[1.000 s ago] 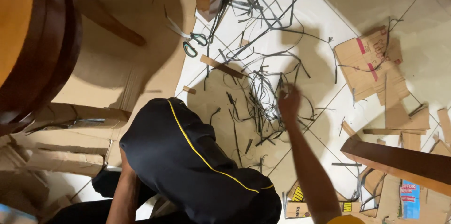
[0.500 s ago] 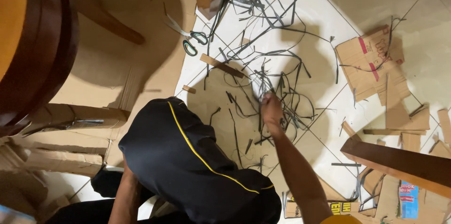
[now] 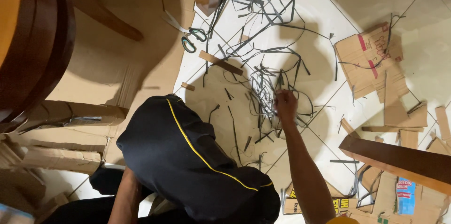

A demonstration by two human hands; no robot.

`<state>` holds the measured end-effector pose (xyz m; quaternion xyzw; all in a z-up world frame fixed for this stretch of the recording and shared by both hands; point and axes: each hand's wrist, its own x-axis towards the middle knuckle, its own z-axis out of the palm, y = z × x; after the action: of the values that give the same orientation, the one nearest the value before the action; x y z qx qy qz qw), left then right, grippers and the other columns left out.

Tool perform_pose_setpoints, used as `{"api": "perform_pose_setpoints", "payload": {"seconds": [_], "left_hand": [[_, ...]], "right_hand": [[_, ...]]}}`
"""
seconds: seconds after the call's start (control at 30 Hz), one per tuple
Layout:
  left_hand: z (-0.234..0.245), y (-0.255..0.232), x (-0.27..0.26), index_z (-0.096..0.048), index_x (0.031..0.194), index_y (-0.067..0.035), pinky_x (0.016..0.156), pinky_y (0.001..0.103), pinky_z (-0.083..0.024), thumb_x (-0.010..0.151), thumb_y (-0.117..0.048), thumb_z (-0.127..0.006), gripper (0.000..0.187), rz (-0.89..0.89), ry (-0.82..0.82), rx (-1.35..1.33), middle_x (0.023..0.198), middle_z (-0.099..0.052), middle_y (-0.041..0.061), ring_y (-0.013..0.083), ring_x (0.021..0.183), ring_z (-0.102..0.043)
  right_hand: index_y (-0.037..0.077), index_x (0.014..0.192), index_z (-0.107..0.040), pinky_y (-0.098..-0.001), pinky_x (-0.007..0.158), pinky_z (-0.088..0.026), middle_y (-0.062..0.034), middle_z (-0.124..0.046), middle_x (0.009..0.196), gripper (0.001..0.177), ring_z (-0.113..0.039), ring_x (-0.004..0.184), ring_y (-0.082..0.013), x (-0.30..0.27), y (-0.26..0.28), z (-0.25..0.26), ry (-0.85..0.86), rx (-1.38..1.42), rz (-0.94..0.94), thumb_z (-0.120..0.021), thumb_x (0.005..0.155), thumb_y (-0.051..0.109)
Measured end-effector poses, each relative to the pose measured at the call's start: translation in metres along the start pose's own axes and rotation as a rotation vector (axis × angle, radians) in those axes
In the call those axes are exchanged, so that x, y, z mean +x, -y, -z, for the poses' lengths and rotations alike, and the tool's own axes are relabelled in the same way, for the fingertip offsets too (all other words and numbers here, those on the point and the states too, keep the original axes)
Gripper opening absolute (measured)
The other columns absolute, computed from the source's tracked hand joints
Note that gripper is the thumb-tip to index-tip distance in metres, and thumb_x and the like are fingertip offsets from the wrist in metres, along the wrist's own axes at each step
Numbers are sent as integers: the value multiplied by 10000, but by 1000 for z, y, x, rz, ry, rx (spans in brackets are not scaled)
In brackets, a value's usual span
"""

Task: Wrapping a wooden table leg with cardboard and securing it with zip ties

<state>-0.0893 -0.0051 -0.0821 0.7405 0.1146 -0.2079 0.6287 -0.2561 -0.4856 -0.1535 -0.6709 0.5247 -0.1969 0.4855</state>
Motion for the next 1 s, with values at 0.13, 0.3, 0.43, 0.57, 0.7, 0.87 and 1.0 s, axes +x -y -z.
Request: {"api": "perform_pose_setpoints", "payload": {"seconds": [0.13,0.3,0.43,0.57,0.7,0.87,1.0], "left_hand": [[-6,1,2,-658,1220,86,915,531,-501,975,-20,-549,289,-10,-2,2,1064,-651,297,386,1049,-614],[-4,0,5,-654,1227,95,924,541,-499,973,-13,-546,296,-27,-15,3,1076,-651,306,396,1064,-613],[-8,-4,13,-650,1232,102,931,549,-498,972,-8,-543,303,-53,-17,-3,1085,-650,313,404,1075,-613],[4,-12,16,-647,1238,109,938,557,-497,970,-3,-540,309,-79,-46,-9,1095,-650,320,412,1086,-613],[-7,-57,-4,-671,1170,10,874,297,-448,975,-158,-613,264,58,-23,-178,1103,-690,138,186,987,-589],[6,-19,14,-685,1126,-20,829,281,-439,1016,-181,-592,216,-38,-14,-144,1027,-686,87,161,918,-568],[8,-30,-4,-673,1177,34,885,308,-438,996,-274,-611,362,43,-41,-146,1067,-674,127,199,957,-564]], "right_hand": [[94,1016,-726,-327,468,-490,-105,-721,727,112,-646,525,-174,-3,22,17,-81,-24,39,-659,969,170],[90,985,-733,-336,854,-560,-114,-757,1065,76,-707,960,-230,-19,84,51,-241,13,283,-689,925,73],[89,959,-702,-283,805,-526,-71,-724,913,94,-629,857,-142,-10,119,62,-255,227,435,-655,987,12],[27,1016,-629,-363,867,-598,-164,-709,968,87,-710,920,-244,-6,158,78,-228,451,592,-696,1000,-27],[9,1064,-513,-404,915,-640,-158,-688,978,202,-702,961,-251,-26,223,92,-199,286,889,-594,1133,181],[-24,1026,-605,-389,789,-583,-161,-665,1048,57,-613,900,-247,7,195,110,-402,2,968,-582,1067,-56],[82,838,-532,-249,881,-517,8,-541,920,284,-518,843,-107,93,81,118,-33,234,569,-632,1060,-64]]}}
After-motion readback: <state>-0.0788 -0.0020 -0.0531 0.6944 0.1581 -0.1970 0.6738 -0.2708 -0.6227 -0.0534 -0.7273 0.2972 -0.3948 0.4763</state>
